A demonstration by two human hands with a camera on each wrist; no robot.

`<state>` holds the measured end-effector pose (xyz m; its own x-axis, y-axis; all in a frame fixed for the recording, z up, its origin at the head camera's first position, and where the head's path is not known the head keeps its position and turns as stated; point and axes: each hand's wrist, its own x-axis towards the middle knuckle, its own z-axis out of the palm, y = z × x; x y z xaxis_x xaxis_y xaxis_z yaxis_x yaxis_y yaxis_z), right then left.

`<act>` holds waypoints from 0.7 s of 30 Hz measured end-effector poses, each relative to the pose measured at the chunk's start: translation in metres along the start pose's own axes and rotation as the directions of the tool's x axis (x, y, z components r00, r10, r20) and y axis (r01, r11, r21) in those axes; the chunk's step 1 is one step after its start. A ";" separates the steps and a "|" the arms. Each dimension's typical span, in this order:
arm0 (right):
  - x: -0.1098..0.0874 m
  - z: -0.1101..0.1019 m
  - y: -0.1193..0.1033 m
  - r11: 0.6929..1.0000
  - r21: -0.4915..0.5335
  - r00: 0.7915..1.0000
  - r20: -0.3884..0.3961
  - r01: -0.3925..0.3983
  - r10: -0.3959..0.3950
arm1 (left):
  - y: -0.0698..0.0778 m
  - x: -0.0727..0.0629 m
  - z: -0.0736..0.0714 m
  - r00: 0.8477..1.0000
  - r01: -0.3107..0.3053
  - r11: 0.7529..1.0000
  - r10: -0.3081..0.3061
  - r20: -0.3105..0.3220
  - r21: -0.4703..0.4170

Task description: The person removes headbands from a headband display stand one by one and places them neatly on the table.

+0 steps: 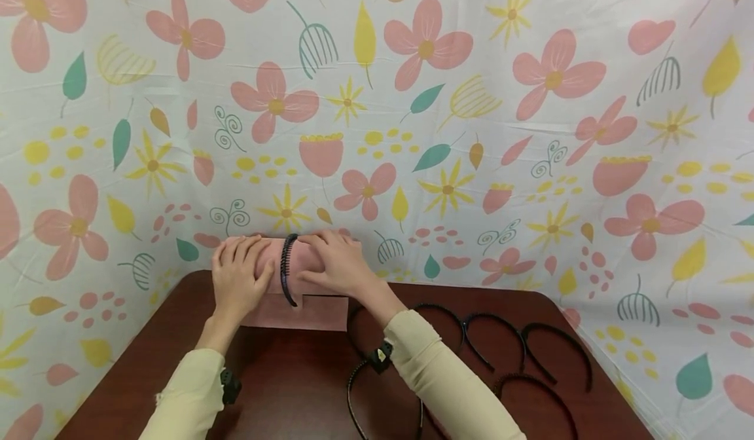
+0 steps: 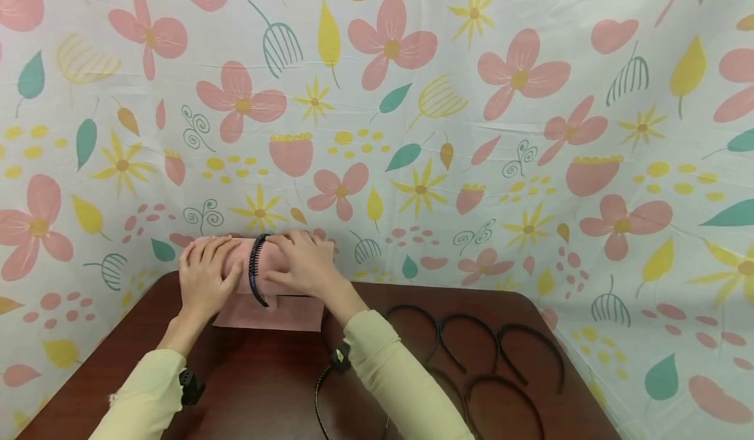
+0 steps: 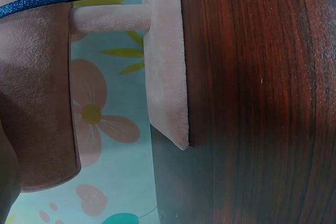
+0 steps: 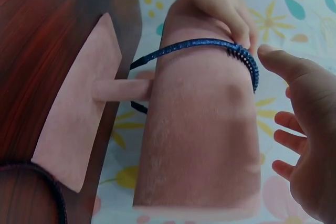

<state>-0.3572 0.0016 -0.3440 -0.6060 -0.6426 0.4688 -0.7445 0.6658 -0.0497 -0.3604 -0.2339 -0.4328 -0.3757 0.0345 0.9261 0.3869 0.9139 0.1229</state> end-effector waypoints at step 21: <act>0.026 0.025 -0.017 0.988 -0.156 0.992 0.125 -0.006 0.026 | 0.000 -0.001 0.004 0.999 -0.012 1.000 0.013 -0.048 0.019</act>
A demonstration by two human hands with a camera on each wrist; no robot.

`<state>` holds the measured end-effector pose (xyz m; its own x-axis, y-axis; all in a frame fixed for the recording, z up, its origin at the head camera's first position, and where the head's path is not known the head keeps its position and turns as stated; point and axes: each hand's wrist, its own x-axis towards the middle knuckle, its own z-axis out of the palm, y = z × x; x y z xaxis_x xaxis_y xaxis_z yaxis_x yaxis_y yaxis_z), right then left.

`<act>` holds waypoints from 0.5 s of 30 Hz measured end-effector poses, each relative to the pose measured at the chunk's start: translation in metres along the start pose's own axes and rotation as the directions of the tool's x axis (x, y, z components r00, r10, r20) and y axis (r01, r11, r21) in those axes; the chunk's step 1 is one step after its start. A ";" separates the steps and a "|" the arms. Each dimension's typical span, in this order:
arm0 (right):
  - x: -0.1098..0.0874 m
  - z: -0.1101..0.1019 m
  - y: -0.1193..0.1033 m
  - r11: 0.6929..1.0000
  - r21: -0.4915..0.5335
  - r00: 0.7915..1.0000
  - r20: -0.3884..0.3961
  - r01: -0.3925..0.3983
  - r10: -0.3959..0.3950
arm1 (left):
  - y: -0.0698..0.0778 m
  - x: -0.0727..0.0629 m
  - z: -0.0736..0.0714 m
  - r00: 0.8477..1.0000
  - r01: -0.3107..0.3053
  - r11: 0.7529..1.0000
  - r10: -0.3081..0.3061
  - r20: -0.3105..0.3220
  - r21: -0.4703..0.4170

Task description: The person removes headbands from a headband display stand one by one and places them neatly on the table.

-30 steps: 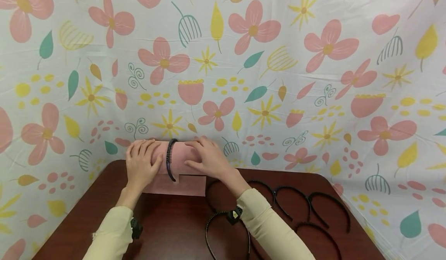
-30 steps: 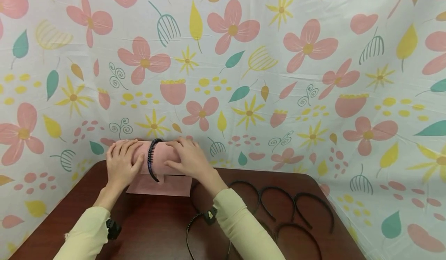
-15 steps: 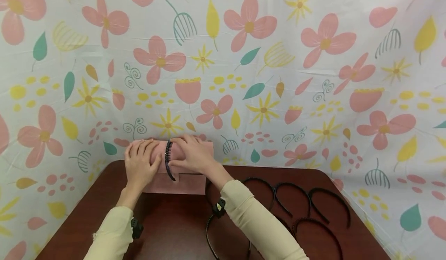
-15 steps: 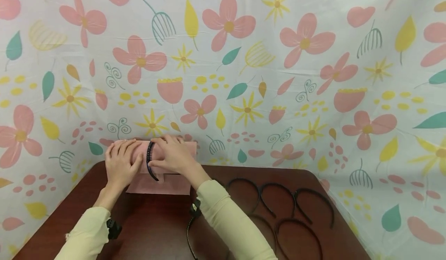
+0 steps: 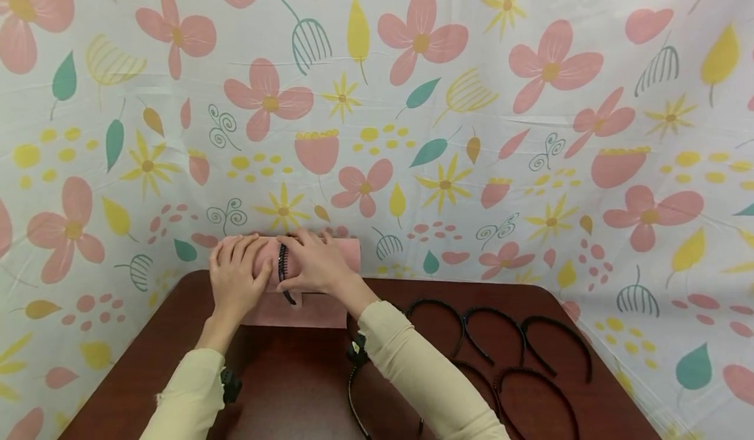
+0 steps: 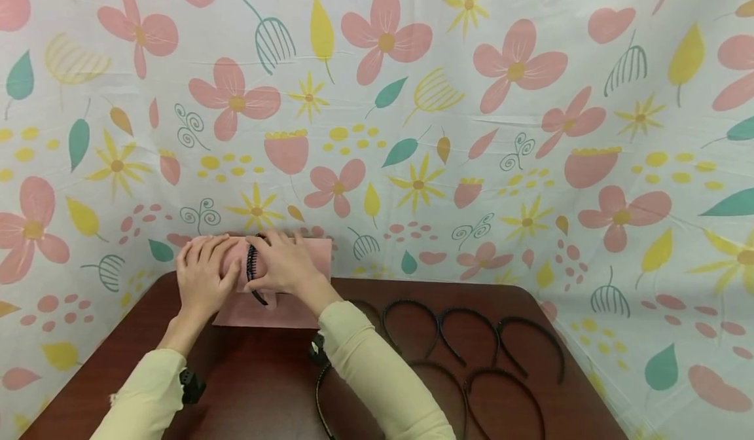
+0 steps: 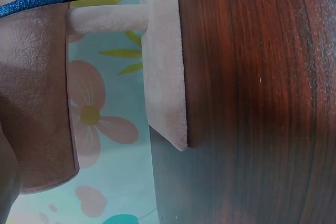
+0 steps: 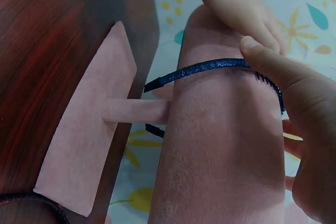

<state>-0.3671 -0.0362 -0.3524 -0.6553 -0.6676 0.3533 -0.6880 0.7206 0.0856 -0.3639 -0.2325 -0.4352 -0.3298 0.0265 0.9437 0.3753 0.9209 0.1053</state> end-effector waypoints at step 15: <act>0.009 0.014 -0.001 0.988 -0.156 1.000 0.024 0.016 -0.013 | -0.001 -0.001 0.001 1.000 0.017 1.000 -0.016 0.019 -0.019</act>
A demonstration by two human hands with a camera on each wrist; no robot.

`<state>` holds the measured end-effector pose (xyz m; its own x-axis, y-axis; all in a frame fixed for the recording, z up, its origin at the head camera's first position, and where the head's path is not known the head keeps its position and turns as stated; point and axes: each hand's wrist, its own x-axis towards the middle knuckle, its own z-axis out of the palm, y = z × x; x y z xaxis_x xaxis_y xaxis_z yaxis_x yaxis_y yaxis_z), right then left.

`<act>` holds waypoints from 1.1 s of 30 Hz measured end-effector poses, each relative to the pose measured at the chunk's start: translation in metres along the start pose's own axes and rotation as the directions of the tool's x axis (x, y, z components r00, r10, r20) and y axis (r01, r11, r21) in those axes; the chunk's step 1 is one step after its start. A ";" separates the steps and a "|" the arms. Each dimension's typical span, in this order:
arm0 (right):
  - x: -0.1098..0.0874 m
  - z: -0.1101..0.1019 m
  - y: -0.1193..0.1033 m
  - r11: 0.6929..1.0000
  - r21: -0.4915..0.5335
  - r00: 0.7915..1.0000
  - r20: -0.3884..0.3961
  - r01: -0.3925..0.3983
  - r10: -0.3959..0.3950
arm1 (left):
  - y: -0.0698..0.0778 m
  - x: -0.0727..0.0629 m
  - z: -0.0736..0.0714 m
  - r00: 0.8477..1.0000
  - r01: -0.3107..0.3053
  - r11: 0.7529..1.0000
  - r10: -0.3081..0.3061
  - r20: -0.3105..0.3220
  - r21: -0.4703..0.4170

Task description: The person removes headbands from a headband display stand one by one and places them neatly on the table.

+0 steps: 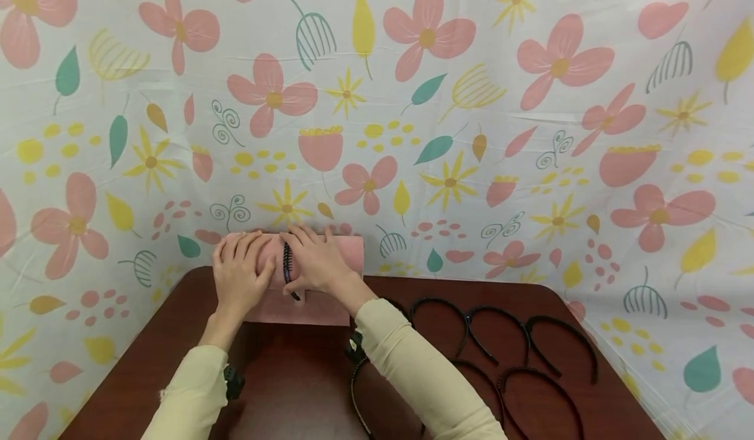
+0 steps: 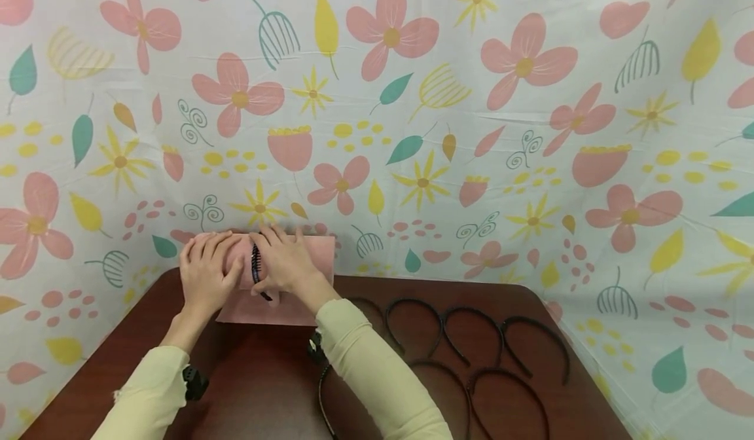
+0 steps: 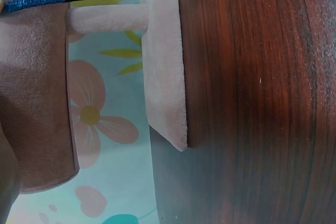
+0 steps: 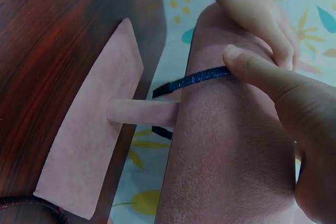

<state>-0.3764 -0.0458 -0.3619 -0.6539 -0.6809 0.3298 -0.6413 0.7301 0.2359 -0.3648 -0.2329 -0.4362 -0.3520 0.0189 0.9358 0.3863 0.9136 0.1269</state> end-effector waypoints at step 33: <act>-0.050 0.002 0.063 0.983 0.182 0.998 -0.061 0.028 -0.017 | 0.001 0.001 -0.001 1.000 0.009 1.000 -0.009 -0.001 0.000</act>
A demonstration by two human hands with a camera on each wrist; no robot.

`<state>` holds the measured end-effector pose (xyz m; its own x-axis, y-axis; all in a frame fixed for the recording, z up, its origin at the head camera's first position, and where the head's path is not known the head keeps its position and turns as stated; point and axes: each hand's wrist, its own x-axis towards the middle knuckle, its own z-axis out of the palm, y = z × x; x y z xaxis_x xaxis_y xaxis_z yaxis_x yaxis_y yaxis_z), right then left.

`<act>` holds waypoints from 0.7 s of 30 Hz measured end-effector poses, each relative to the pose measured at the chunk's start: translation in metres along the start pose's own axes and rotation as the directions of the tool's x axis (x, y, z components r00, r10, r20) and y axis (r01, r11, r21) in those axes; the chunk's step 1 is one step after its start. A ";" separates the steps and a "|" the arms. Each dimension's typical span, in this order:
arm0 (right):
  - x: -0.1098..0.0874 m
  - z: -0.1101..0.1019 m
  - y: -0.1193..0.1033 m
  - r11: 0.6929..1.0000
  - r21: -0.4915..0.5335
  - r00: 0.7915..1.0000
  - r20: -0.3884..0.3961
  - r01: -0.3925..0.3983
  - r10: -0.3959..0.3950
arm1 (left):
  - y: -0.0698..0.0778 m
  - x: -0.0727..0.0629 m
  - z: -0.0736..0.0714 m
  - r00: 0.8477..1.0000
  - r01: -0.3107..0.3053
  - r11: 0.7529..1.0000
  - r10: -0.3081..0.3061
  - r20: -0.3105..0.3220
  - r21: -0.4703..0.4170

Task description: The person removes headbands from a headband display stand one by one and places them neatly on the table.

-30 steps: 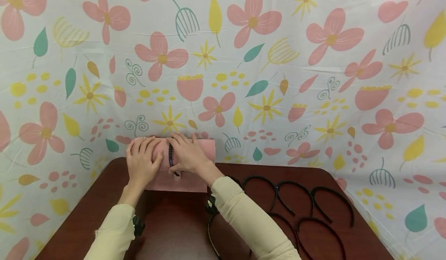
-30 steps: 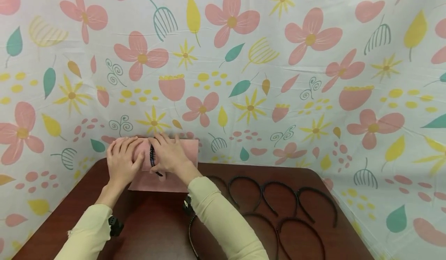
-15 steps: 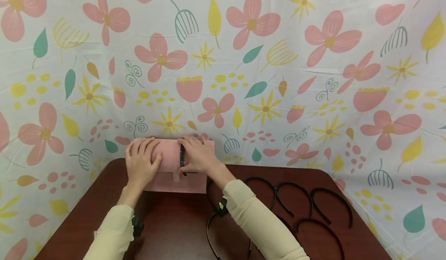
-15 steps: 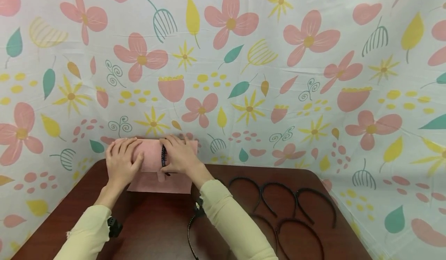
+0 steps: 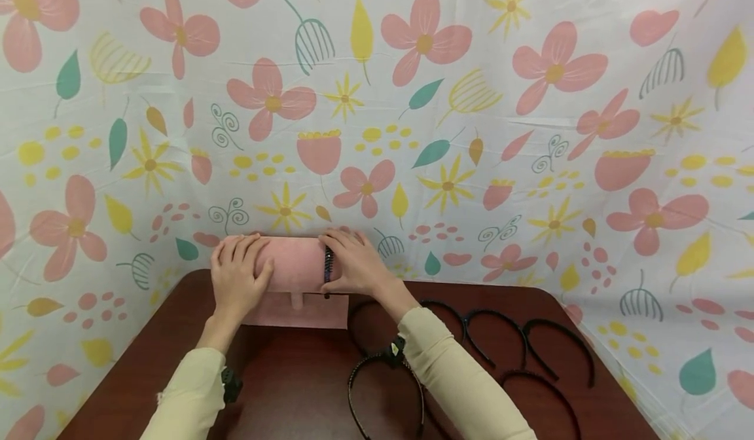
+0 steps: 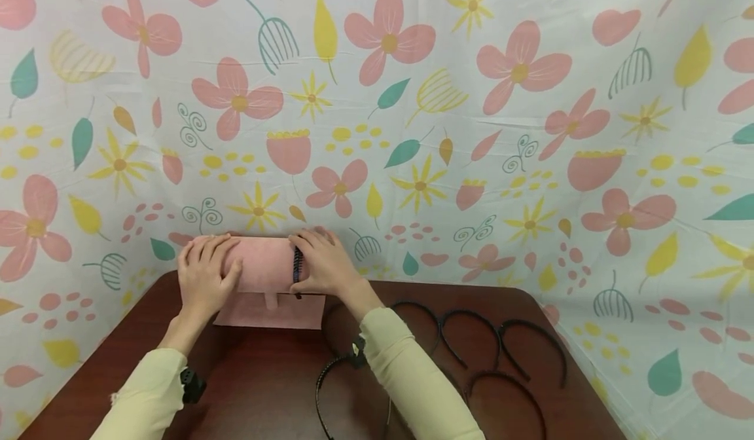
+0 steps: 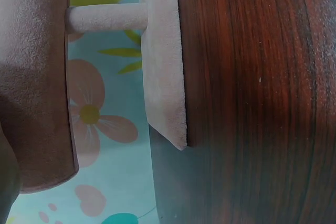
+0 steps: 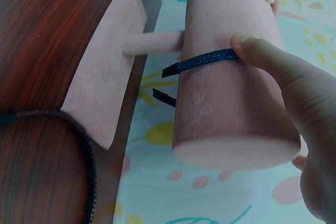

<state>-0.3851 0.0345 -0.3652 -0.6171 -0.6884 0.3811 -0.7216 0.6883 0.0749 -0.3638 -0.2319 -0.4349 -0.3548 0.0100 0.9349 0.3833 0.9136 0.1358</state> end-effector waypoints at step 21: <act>-0.029 -0.001 0.029 0.994 0.104 0.995 -0.098 0.024 -0.014 | 0.000 0.000 0.000 1.000 -0.005 1.000 0.004 -0.015 -0.013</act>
<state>-0.3878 0.0750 -0.3731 -0.5732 -0.6720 0.4688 -0.7650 0.6439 -0.0123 -0.3634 -0.2315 -0.4352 -0.3405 0.0079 0.9402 0.3958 0.9083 0.1357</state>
